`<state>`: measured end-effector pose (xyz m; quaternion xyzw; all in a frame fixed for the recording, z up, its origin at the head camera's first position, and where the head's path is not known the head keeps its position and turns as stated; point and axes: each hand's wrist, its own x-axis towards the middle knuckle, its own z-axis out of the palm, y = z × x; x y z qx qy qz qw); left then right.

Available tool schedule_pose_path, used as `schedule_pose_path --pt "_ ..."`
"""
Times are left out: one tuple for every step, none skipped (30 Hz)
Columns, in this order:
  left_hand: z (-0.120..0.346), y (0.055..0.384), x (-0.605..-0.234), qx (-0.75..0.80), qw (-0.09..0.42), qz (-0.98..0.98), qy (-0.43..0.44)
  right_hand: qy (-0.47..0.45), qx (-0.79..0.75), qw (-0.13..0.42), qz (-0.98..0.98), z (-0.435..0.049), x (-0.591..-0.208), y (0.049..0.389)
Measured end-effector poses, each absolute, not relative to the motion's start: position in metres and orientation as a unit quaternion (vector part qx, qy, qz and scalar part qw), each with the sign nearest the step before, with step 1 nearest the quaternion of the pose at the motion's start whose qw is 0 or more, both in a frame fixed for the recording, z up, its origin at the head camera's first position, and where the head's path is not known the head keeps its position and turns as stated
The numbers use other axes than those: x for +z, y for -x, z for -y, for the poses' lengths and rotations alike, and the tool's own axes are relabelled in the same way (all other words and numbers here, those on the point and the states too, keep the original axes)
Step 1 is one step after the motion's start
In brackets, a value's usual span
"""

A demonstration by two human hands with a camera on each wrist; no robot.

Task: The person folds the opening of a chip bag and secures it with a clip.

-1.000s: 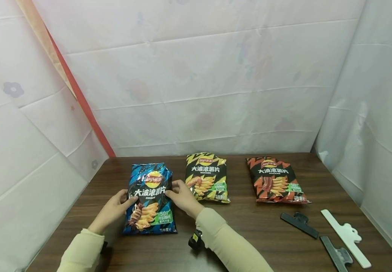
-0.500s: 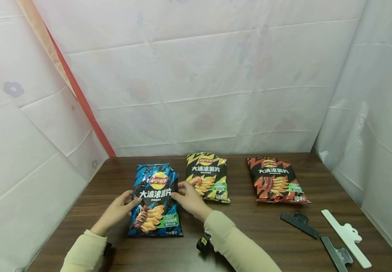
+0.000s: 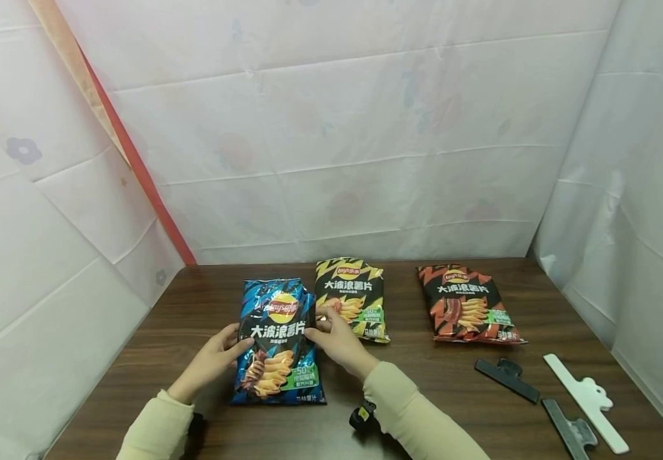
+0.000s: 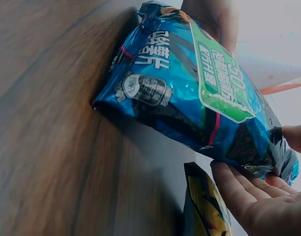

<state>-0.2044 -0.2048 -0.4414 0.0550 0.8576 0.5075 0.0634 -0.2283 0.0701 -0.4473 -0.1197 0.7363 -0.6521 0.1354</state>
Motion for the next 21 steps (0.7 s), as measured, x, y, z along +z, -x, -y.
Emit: schedule_pose_path --pt "0.203 0.204 -0.442 0.512 0.063 -0.855 -0.053 0.12 -0.654 0.135 -0.735 -0.072 -0.448 0.228" --pt "0.201 0.203 -0.442 0.514 0.062 -0.854 -0.054 0.122 -0.655 0.135 -0.733 -0.074 -0.448 0.227" --pt "0.2 0.203 -0.442 0.516 0.06 -0.853 -0.055 0.124 -0.656 0.133 -0.733 -0.076 -0.448 0.227" --pt "0.199 0.202 -0.442 0.516 0.059 -0.853 -0.056 0.124 -0.657 0.131 -0.732 -0.077 -0.448 0.226" --pt "0.197 0.202 -0.442 0.515 0.058 -0.853 -0.057 0.123 -0.658 0.13 -0.732 -0.079 -0.448 0.225" --pt "0.196 0.201 -0.442 0.515 0.057 -0.853 -0.056 0.122 -0.658 0.128 -0.732 -0.081 -0.447 0.224" --pt "0.194 0.201 -0.442 0.516 0.058 -0.853 -0.054 0.121 -0.658 0.127 -0.733 -0.082 -0.447 0.223" --pt "0.193 0.2 -0.442 0.516 0.059 -0.853 -0.053 0.122 -0.657 0.126 -0.733 -0.084 -0.447 0.222" --pt "0.192 0.2 -0.442 0.517 0.06 -0.852 -0.051 0.123 -0.657 0.126 -0.733 -0.085 -0.446 0.222" --pt "0.191 0.199 -0.441 0.518 0.062 -0.852 -0.051 0.123 -0.657 0.126 -0.733 -0.086 -0.446 0.221" --pt "0.189 0.199 -0.441 0.521 0.064 -0.85 -0.052 0.123 -0.657 0.127 -0.733 -0.088 -0.445 0.221" --pt "0.188 0.199 -0.441 0.523 0.066 -0.848 -0.053 0.124 -0.658 0.128 -0.732 -0.09 -0.444 0.22" --pt "0.187 0.199 -0.44 0.524 0.067 -0.847 -0.056 0.124 -0.657 0.128 -0.732 -0.091 -0.444 0.22" --pt "0.186 0.199 -0.44 0.525 0.068 -0.846 -0.061 0.125 -0.658 0.127 -0.732 -0.093 -0.443 0.219" --pt "0.184 0.199 -0.44 0.526 0.069 -0.845 -0.065 0.124 -0.658 0.127 -0.732 -0.095 -0.443 0.219" --pt "0.183 0.199 -0.44 0.528 0.071 -0.844 -0.07 0.123 -0.658 0.126 -0.732 -0.097 -0.442 0.218" --pt "0.181 0.2 -0.44 0.53 0.072 -0.842 -0.074 0.121 -0.659 0.124 -0.732 -0.099 -0.442 0.218" --pt "0.18 0.2 -0.44 0.531 0.074 -0.84 -0.078 0.121 -0.657 0.122 -0.734 -0.101 -0.442 0.217" --pt "0.178 0.2 -0.44 0.533 0.075 -0.839 -0.081 0.119 -0.657 0.12 -0.735 -0.103 -0.442 0.217" --pt "0.177 0.2 -0.44 0.535 0.077 -0.837 -0.085 0.115 -0.658 0.118 -0.735 -0.105 -0.442 0.216" --pt "0.175 0.2 -0.439 0.538 0.078 -0.835 -0.088 0.112 -0.658 0.116 -0.736 -0.107 -0.442 0.216"
